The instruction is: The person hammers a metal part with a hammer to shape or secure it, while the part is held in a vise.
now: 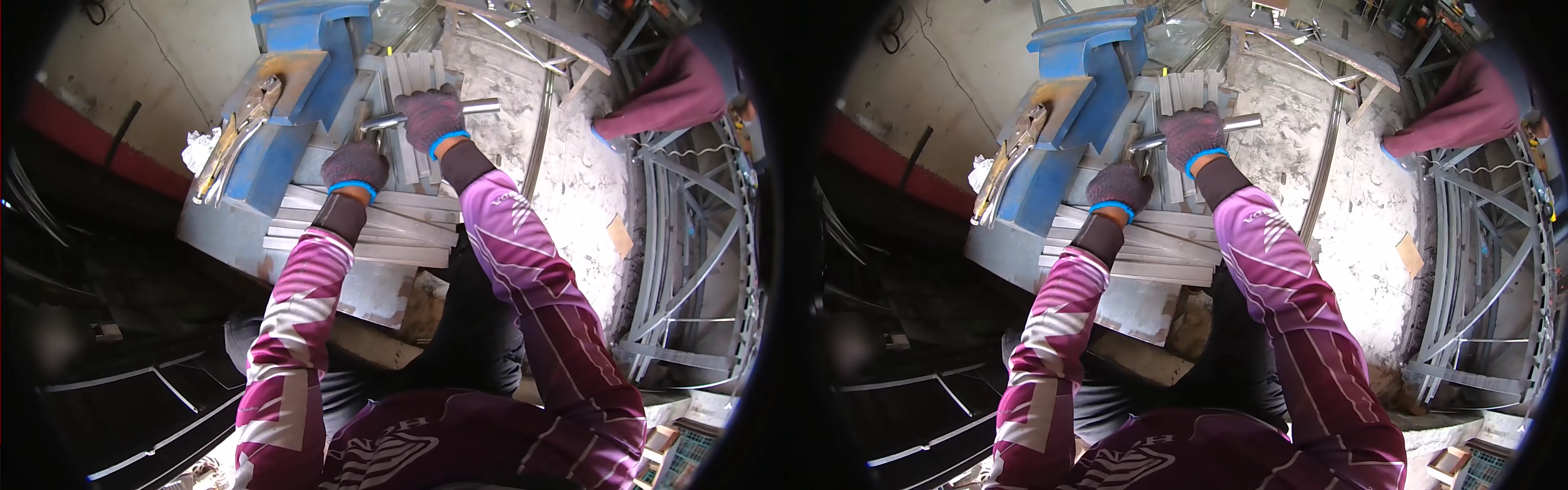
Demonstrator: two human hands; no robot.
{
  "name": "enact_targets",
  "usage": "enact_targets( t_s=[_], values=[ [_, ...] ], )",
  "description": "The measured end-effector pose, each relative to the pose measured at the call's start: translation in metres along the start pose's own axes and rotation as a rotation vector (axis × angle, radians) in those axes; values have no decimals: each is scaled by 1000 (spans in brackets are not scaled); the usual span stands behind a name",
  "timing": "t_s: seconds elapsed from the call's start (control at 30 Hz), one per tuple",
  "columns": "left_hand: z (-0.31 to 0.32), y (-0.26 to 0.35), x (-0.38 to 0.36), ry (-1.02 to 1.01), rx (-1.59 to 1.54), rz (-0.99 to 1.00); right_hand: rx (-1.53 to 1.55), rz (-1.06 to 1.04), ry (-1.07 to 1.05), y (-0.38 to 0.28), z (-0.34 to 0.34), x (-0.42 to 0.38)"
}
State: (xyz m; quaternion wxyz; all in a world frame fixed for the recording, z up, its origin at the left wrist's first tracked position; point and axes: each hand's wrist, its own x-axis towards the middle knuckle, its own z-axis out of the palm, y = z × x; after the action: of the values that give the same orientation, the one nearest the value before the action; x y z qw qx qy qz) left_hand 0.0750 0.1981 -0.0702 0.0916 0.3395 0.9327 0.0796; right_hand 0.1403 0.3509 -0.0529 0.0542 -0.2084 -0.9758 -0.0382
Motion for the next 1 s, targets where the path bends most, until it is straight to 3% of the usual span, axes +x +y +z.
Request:
enact_targets(
  t_s=[0.17, 0.33, 0.4, 0.47, 0.53, 0.7, 0.93, 1.0],
  values=[
    [20, 1, 14, -23, -21, -56, 11, 28, 16, 2, 4, -4],
    [-20, -35, -25, -26, 19, 136, 91, 69, -41, 9, 12, -3],
    [-34, -55, -44, -135, 104, 73, 141, 54, -12, 15, 23, -3],
    [-34, -78, -68, -70, 6, 84, 180, 24, 7, 19, 27, -2],
    [-26, -98, -85, 47, -181, 105, 193, 7, -144, 19, 22, 3],
    [-18, -100, -89, 276, -409, 222, 194, 81, -104, 12, 24, 72],
    [-33, -108, -96, 330, -534, 222, -41, -54, -383, 10, 74, 166],
    [-32, -112, -94, 329, -545, 205, -48, 17, -478, 8, 66, 173]
  ],
)
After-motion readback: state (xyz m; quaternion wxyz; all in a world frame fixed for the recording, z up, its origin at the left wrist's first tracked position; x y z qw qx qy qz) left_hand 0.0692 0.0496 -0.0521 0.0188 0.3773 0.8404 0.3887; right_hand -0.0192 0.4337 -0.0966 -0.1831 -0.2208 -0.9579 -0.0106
